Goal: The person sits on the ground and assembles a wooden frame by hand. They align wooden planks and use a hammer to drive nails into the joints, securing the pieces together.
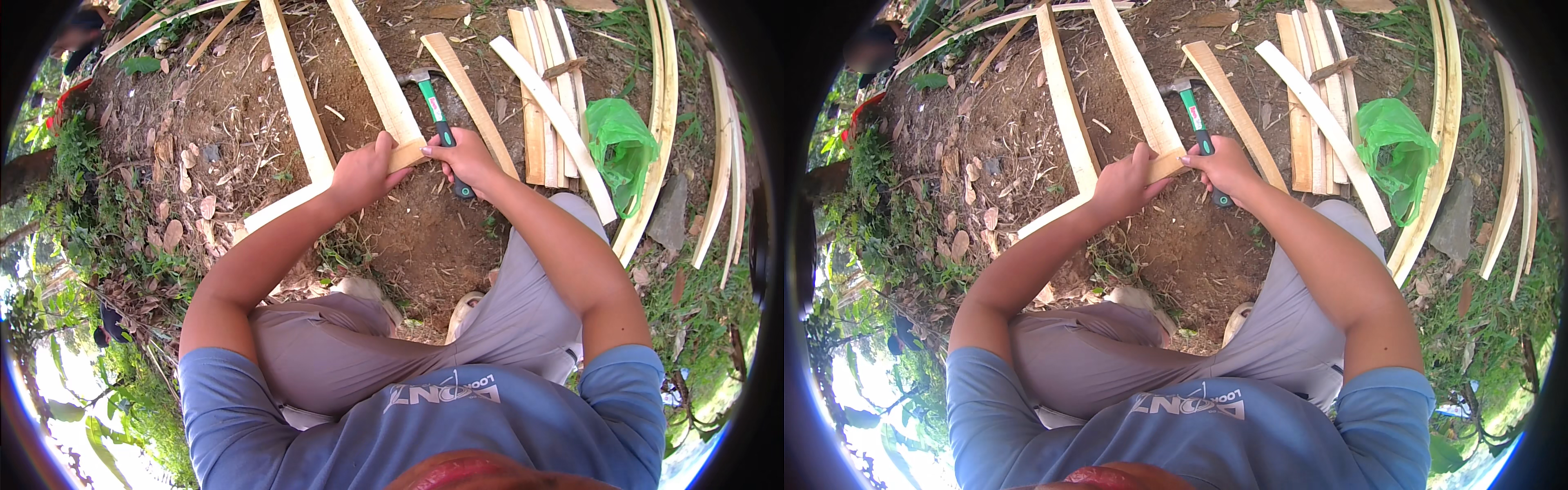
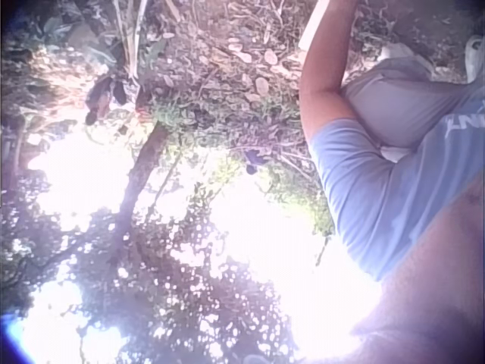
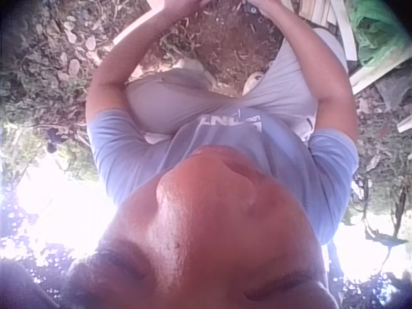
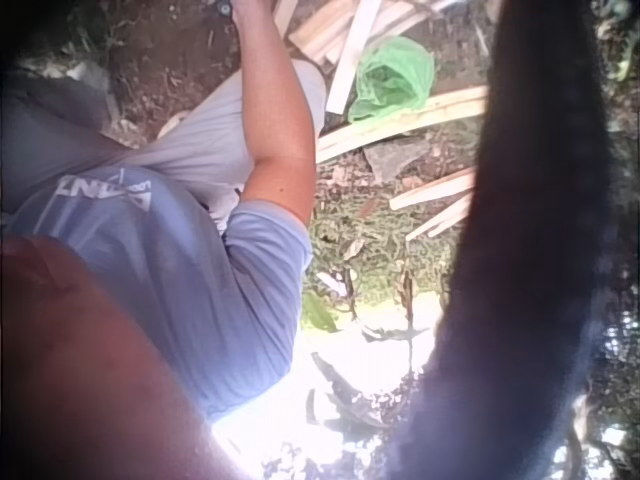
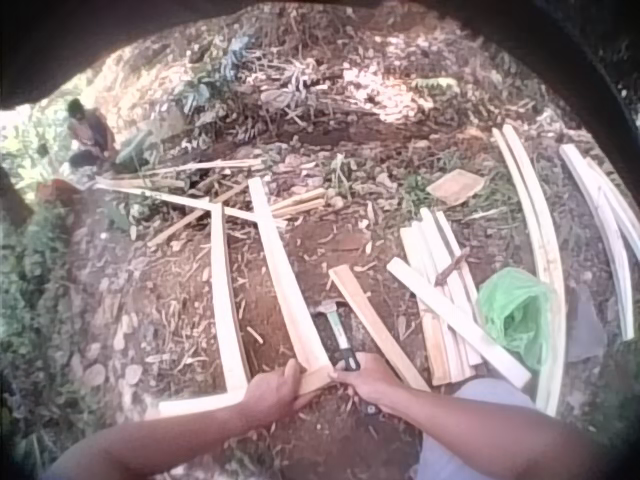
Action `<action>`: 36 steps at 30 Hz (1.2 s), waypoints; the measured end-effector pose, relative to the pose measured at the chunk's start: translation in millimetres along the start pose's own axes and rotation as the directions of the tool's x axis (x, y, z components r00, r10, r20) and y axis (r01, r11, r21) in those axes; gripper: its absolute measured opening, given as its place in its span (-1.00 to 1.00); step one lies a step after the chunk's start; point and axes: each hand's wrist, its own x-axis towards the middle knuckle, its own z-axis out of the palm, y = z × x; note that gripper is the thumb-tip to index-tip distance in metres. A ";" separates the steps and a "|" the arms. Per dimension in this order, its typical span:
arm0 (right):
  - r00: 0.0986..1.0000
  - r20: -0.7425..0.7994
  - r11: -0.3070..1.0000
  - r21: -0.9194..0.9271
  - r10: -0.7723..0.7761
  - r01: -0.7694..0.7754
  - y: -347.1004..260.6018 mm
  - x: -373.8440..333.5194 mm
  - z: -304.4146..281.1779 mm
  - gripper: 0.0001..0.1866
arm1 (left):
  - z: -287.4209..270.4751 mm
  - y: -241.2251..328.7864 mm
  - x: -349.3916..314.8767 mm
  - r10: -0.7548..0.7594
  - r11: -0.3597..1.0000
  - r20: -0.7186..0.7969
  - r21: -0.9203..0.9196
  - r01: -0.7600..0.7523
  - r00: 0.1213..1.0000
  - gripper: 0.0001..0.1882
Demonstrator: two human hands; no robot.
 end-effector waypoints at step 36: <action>1.000 0.028 1.000 0.004 0.003 -0.004 4.3 4.2 -1.1 -0.75 | -2.4 -1.4 3.4 -0.022 0.999 0.059 0.035 0.020 0.998 -0.39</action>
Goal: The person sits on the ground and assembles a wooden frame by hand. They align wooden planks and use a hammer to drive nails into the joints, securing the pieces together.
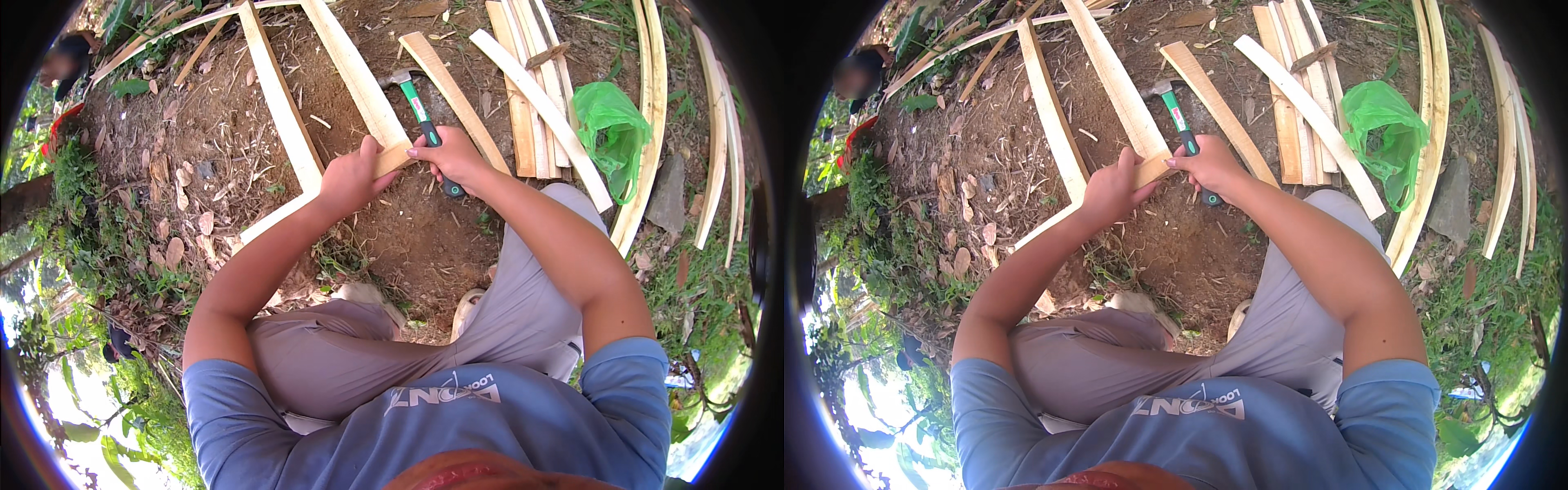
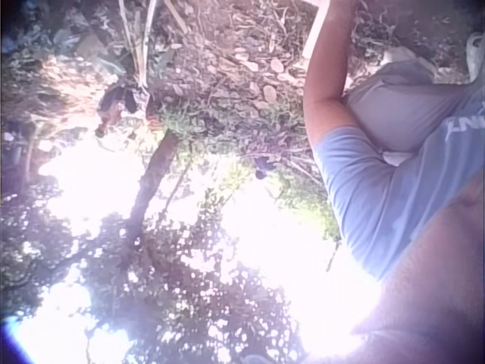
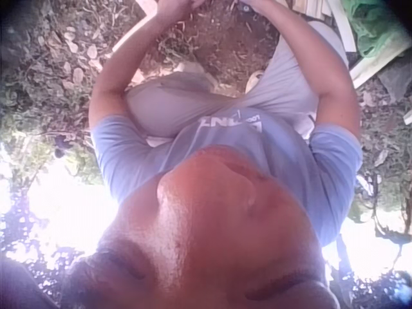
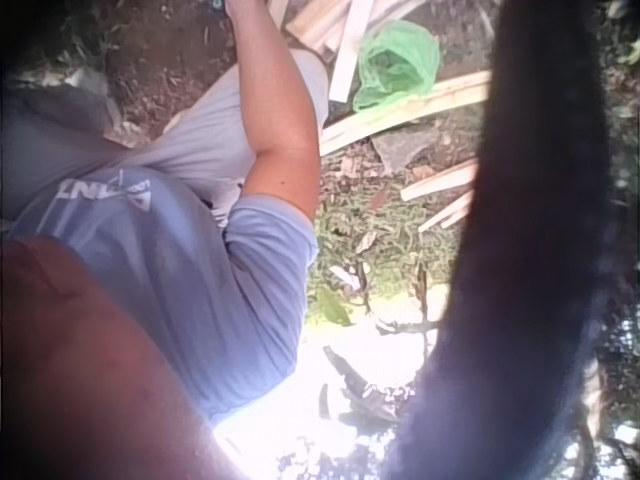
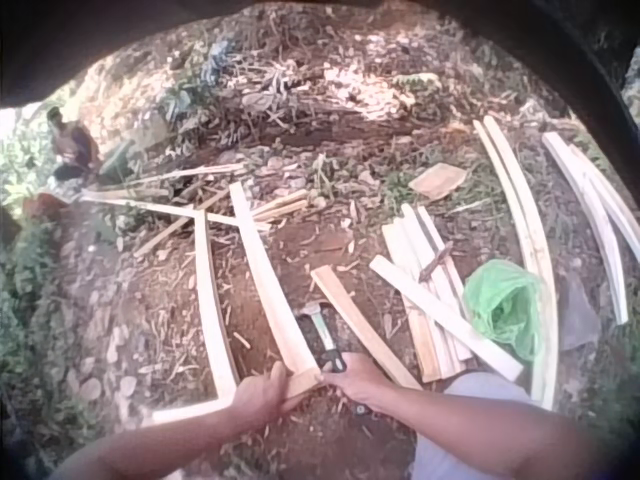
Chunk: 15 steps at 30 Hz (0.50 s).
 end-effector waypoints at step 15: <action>1.000 0.003 0.999 0.030 -0.016 0.016 1.4 1.2 -2.1 -0.74 | -0.1 0.0 1.2 -0.021 0.999 0.013 -0.046 0.021 1.000 -0.39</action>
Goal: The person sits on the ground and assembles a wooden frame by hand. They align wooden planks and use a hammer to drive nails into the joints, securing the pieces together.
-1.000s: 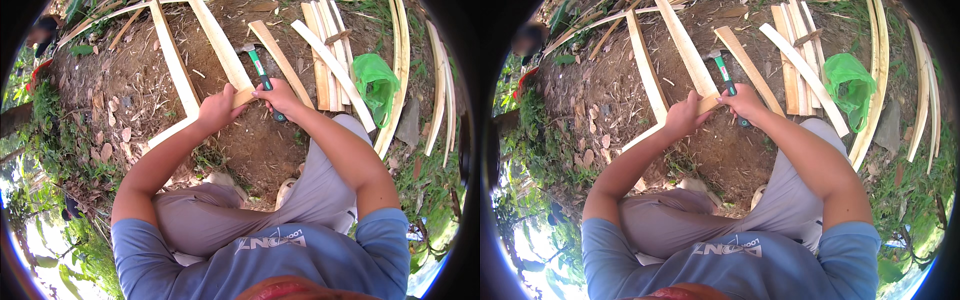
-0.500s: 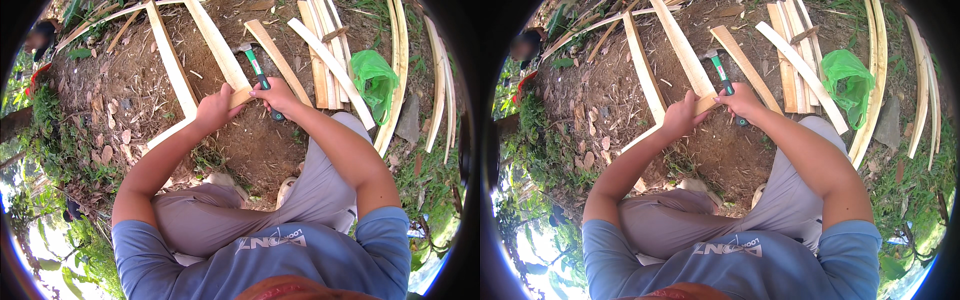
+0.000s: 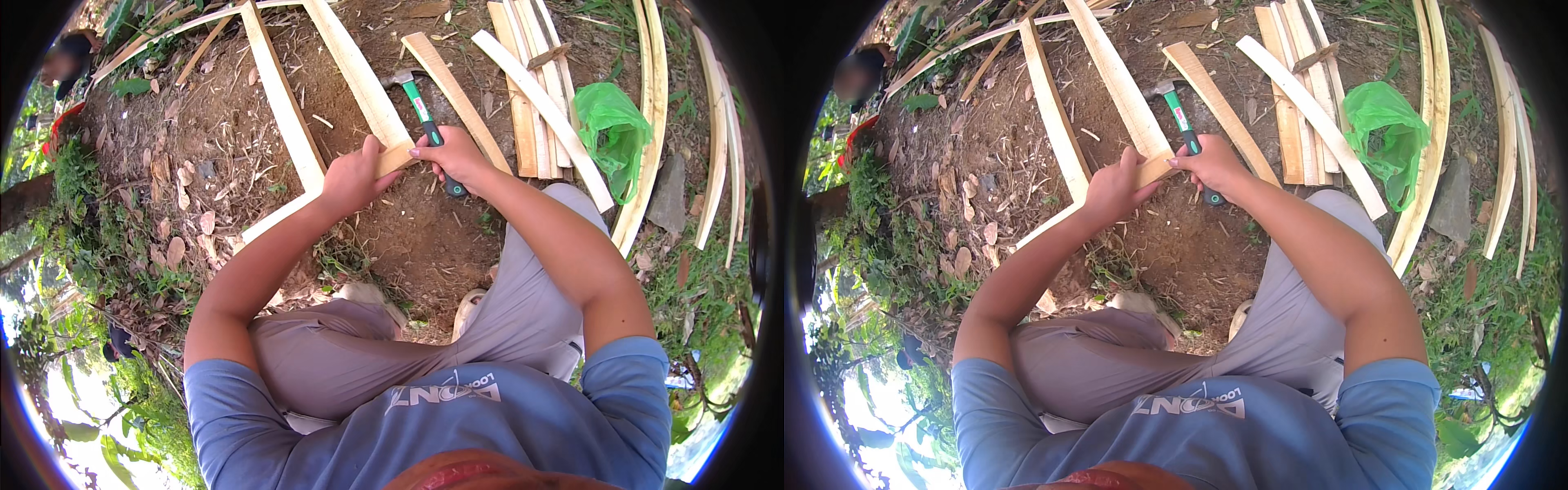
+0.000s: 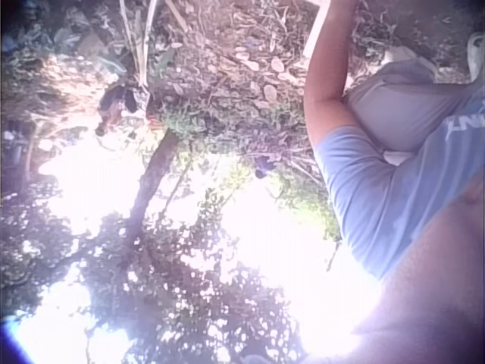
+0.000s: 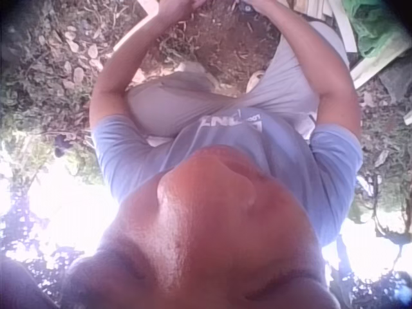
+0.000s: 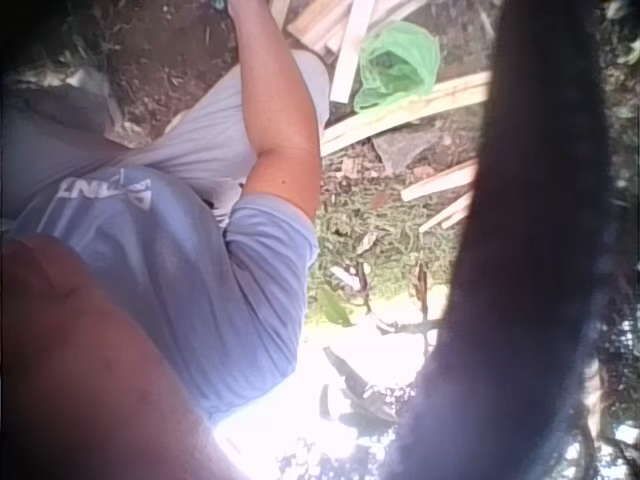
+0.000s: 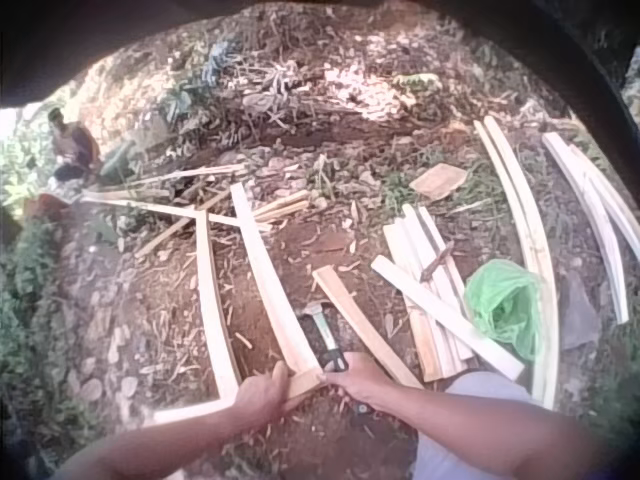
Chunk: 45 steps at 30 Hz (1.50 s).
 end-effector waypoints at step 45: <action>1.000 -0.003 1.000 -0.011 0.014 -0.014 -1.6 1.5 -0.8 -0.72 | -3.1 2.2 2.9 0.009 0.999 0.035 0.033 -0.010 0.999 -0.39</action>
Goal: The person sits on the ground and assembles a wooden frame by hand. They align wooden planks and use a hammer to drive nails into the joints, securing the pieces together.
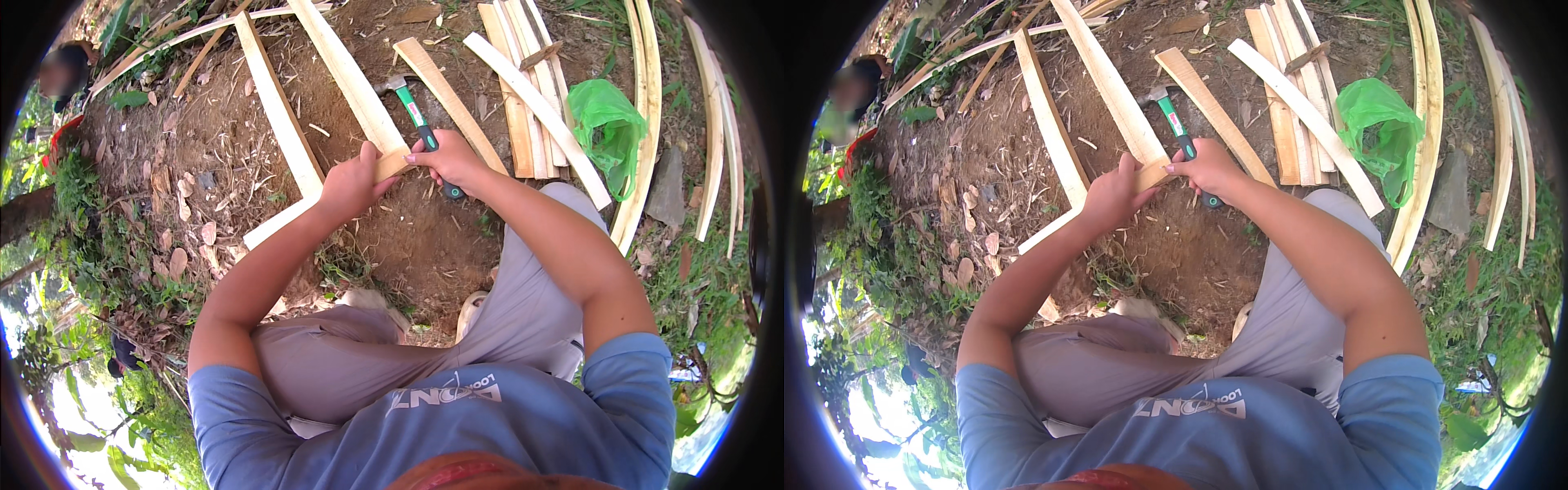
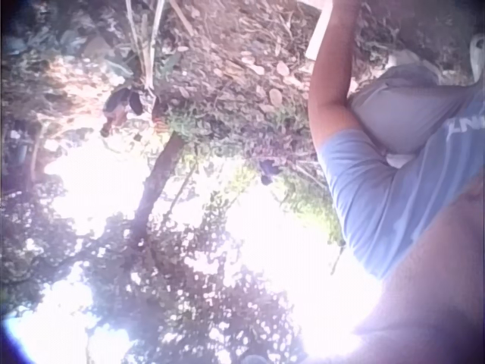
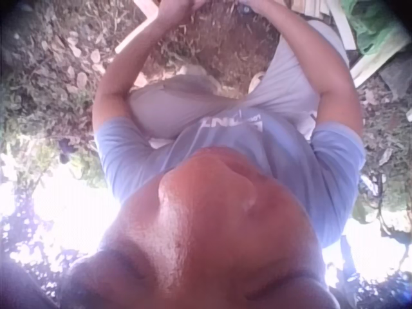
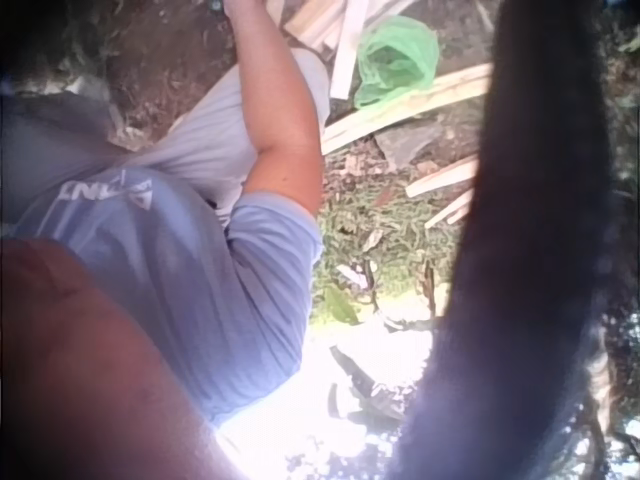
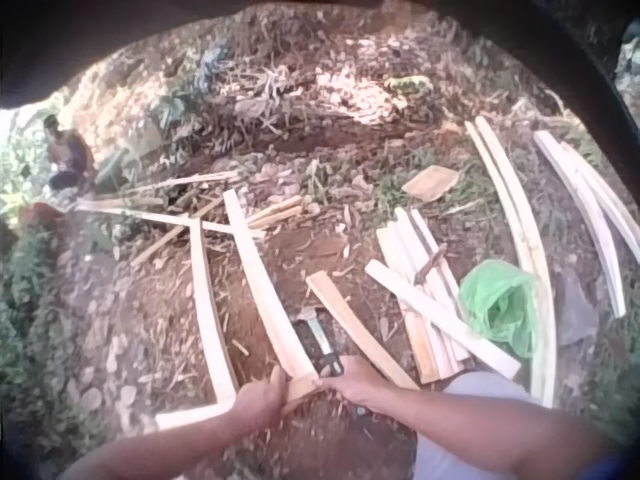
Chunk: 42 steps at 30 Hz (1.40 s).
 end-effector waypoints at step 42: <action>0.997 -0.048 0.998 -0.030 0.061 -0.063 -13.3 -6.7 0.1 -0.76 | -3.0 7.5 0.5 -0.070 0.995 0.034 -0.073 0.072 0.997 -0.37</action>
